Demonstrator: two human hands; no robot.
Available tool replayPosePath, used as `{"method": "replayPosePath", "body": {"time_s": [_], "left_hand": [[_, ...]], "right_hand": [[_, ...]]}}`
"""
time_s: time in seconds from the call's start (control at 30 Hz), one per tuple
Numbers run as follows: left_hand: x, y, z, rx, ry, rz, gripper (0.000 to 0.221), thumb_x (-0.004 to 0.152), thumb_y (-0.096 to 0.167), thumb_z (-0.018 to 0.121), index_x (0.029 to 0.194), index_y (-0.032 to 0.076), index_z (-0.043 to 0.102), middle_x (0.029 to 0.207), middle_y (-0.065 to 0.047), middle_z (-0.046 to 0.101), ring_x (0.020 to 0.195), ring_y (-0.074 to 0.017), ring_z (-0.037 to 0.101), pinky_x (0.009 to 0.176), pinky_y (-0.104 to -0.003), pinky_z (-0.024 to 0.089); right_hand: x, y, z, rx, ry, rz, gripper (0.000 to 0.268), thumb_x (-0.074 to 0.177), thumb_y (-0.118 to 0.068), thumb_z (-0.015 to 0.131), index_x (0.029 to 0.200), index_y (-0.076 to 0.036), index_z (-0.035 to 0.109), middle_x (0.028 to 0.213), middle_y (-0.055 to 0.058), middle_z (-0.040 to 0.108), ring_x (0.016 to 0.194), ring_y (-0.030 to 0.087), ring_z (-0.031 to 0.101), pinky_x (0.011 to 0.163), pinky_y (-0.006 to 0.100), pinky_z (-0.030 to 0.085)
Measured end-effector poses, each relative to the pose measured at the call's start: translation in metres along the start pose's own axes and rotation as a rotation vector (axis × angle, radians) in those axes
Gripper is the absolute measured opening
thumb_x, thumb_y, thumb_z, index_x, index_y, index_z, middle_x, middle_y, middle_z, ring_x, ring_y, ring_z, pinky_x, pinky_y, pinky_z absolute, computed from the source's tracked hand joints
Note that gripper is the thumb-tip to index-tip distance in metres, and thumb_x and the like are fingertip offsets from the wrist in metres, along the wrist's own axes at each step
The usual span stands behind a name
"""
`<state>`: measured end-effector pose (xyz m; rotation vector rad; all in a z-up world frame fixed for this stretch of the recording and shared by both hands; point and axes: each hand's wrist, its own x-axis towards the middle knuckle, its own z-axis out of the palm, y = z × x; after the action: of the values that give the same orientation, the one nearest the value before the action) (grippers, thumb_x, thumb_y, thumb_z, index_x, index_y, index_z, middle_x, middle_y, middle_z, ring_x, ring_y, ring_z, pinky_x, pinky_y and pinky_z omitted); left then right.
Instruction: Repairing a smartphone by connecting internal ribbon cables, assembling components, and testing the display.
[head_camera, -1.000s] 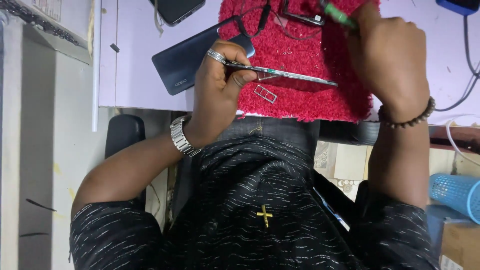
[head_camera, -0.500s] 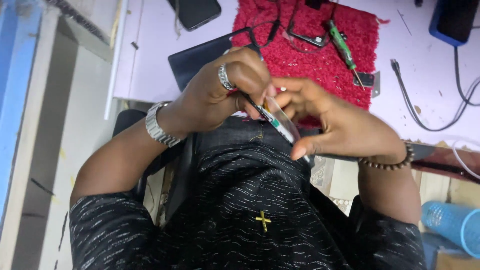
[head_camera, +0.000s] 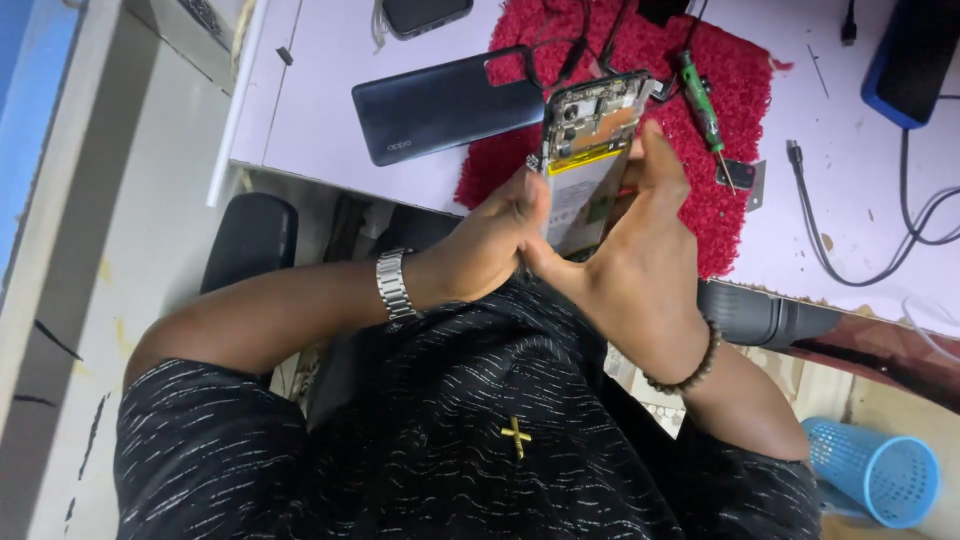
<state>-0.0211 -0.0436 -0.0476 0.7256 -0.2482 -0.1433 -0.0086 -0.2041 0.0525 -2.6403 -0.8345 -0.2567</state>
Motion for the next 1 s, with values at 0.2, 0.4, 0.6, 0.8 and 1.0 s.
{"method": "replayPosePath", "body": {"time_s": [0.2, 0.4, 0.6, 0.8, 1.0], "left_hand": [[0.003, 0.016, 0.001, -0.118, 0.019, -0.166, 0.047, 0.11, 0.057, 0.047, 0.124, 0.013, 0.057, 0.136, -0.012, 0.068, 0.124, -0.0253, 0.066, 0.109, -0.044, 0.056], [0.004, 0.034, -0.002, -0.001, -0.133, -0.406, 0.073, 0.104, 0.065, 0.037, 0.148, 0.008, 0.045, 0.149, -0.024, 0.062, 0.128, -0.0402, 0.071, 0.117, -0.053, 0.057], [0.005, 0.035, -0.007, 0.093, -0.214, -0.425, 0.068, 0.102, 0.068, 0.033, 0.135, 0.01, 0.045, 0.14, -0.022, 0.064, 0.123, -0.0334, 0.074, 0.111, -0.043, 0.061], [0.006, 0.039, -0.006, 0.142, -0.22, -0.42, 0.042, 0.107, 0.058, 0.03, 0.111, 0.018, 0.04, 0.127, -0.015, 0.059, 0.118, -0.0305, 0.076, 0.109, -0.041, 0.063], [0.008, 0.055, 0.007, 0.231, -0.252, -0.441, 0.08, 0.101, 0.066, 0.029, 0.151, 0.006, 0.045, 0.139, -0.015, 0.069, 0.124, -0.0257, 0.075, 0.116, -0.039, 0.059]], "right_hand": [[0.002, 0.009, -0.016, -0.27, 0.074, -0.124, 0.077, 0.109, -0.064, 0.043, 0.137, 0.007, 0.054, 0.095, 0.005, 0.08, 0.057, 0.016, 0.066, 0.04, 0.033, 0.049], [0.025, 0.02, -0.051, 0.014, 0.253, -0.354, 0.008, 0.118, 0.015, 0.083, 0.123, 0.015, 0.076, 0.104, 0.026, 0.061, 0.09, 0.039, 0.056, 0.078, 0.047, 0.044], [0.04, 0.015, -0.052, 0.085, 0.201, -0.428, 0.008, 0.12, 0.003, 0.077, 0.127, 0.004, 0.079, 0.118, 0.025, 0.068, 0.107, 0.042, 0.057, 0.093, 0.053, 0.043], [0.04, 0.021, -0.047, 0.079, 0.185, -0.41, 0.014, 0.12, 0.009, 0.083, 0.133, 0.006, 0.08, 0.114, 0.023, 0.066, 0.103, 0.039, 0.055, 0.092, 0.05, 0.042], [0.039, 0.024, -0.044, 0.067, 0.192, -0.396, 0.014, 0.118, 0.011, 0.088, 0.128, 0.006, 0.081, 0.111, 0.021, 0.064, 0.1, 0.038, 0.052, 0.089, 0.049, 0.042]]}}
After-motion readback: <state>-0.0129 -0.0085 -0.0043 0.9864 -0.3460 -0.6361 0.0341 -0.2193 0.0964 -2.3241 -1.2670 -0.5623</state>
